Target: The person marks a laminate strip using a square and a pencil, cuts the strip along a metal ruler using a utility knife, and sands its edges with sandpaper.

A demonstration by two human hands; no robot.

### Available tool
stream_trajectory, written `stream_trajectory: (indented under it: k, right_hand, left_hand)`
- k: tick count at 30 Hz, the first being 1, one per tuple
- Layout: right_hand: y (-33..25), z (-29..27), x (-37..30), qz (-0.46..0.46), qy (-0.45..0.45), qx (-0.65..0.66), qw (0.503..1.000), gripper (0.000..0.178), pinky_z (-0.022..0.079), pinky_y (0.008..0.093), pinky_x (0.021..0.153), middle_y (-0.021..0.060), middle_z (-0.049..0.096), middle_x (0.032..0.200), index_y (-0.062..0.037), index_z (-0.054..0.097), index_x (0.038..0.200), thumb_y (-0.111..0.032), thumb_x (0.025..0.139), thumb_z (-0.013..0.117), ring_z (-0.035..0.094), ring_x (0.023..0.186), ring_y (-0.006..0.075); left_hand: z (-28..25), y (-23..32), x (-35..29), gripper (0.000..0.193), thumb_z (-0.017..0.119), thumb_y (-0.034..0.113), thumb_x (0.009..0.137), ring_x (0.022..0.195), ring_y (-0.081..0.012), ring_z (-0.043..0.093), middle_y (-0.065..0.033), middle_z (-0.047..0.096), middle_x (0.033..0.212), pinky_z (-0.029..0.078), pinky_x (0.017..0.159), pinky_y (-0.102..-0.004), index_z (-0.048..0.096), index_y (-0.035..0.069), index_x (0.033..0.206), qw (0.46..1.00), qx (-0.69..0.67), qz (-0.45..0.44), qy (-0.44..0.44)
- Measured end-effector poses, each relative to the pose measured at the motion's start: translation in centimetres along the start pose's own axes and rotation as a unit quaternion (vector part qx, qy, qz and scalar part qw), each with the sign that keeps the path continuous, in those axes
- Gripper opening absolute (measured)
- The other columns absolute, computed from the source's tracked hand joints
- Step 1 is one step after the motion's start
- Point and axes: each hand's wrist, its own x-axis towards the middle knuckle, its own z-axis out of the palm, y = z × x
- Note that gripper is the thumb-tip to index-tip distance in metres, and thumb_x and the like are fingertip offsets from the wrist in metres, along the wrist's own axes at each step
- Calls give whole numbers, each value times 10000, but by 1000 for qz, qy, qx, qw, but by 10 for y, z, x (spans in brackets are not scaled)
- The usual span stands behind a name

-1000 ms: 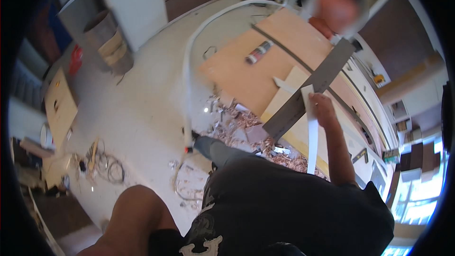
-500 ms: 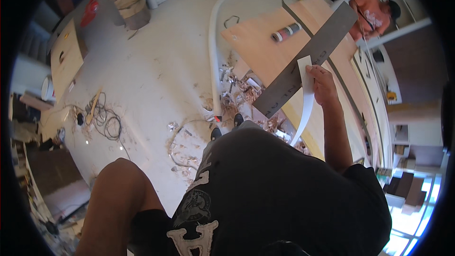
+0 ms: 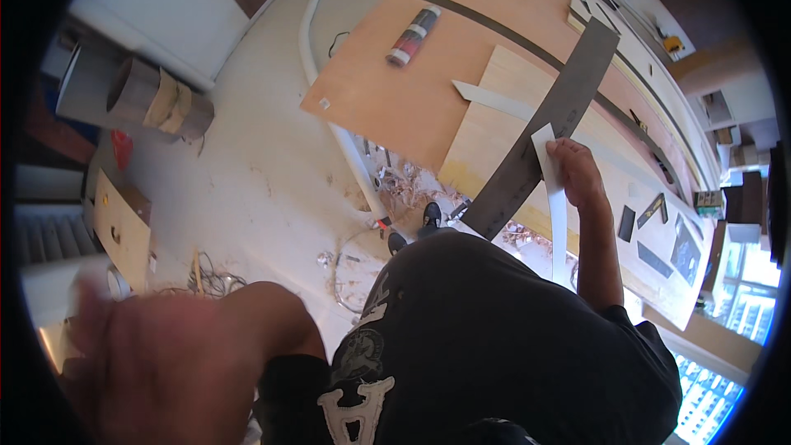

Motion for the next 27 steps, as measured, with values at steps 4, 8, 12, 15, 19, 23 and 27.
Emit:
stream_trajectory:
  k: [4, 8, 12, 15, 19, 23, 27]
  right_hand:
    - [27, -42, 19, 5, 27, 34, 999, 238, 493, 285, 646, 46, 670, 815, -21, 690, 979, -259, 973, 684, 617, 680, 128]
    - [35, -75, 28, 7, 35, 85, 996, 237, 475, 267, 639, 33, 667, 813, -19, 691, 963, -256, 966, 687, 605, 679, 110]
    - [46, -108, 29, 21, 80, 89, 993, 247, 448, 255, 627, 21, 652, 797, -19, 690, 955, -264, 974, 671, 581, 672, 94]
    - [66, -131, 19, 29, 136, 100, 985, 276, 427, 275, 596, 34, 650, 780, -11, 697, 919, -284, 956, 697, 568, 655, 102]
    - [81, -144, 3, 35, 161, 135, 977, 280, 421, 278, 596, 39, 641, 781, -6, 695, 921, -284, 955, 695, 564, 666, 105]
    - [99, -154, -15, 41, 208, 152, 965, 298, 418, 271, 603, 31, 630, 770, -5, 696, 918, -301, 953, 697, 556, 670, 103]
    - [105, -159, -42, 51, 247, 140, 957, 317, 406, 266, 600, 21, 617, 760, -11, 695, 911, -325, 950, 699, 544, 666, 97]
  left_hand:
    - [133, 8, -154, 190, 644, 28, 972, 922, -205, 698, -130, 714, 1118, 551, 855, -313, 719, -18, 1140, 883, -178, -389, -191]
    - [208, -1, -311, 273, 740, 71, 891, 881, -253, 710, -165, 725, 1042, 572, 817, -368, 706, -47, 1135, 800, -85, -405, -434]
    - [248, 12, -402, 388, 753, 117, 860, 1047, -370, 691, -211, 690, 1176, 565, 918, -473, 664, -45, 1200, 723, 10, -320, -612]
    - [274, 33, -423, 476, 746, 137, 877, 1196, -399, 622, -228, 613, 1333, 539, 995, -489, 595, -22, 1300, 663, 32, -231, -712]
    - [304, 19, -453, 537, 741, 135, 884, 1260, -405, 574, -233, 563, 1380, 530, 1015, -478, 543, 2, 1364, 642, 20, -101, -759]
    - [343, 15, -466, 441, 703, 96, 897, 1194, -391, 624, -231, 590, 1333, 558, 967, -476, 570, 2, 1307, 601, 33, -17, -798]
    - [371, 8, -475, 283, 664, 74, 900, 1113, -370, 669, -202, 654, 1207, 582, 926, -452, 644, 16, 1177, 562, -8, 5, -827]
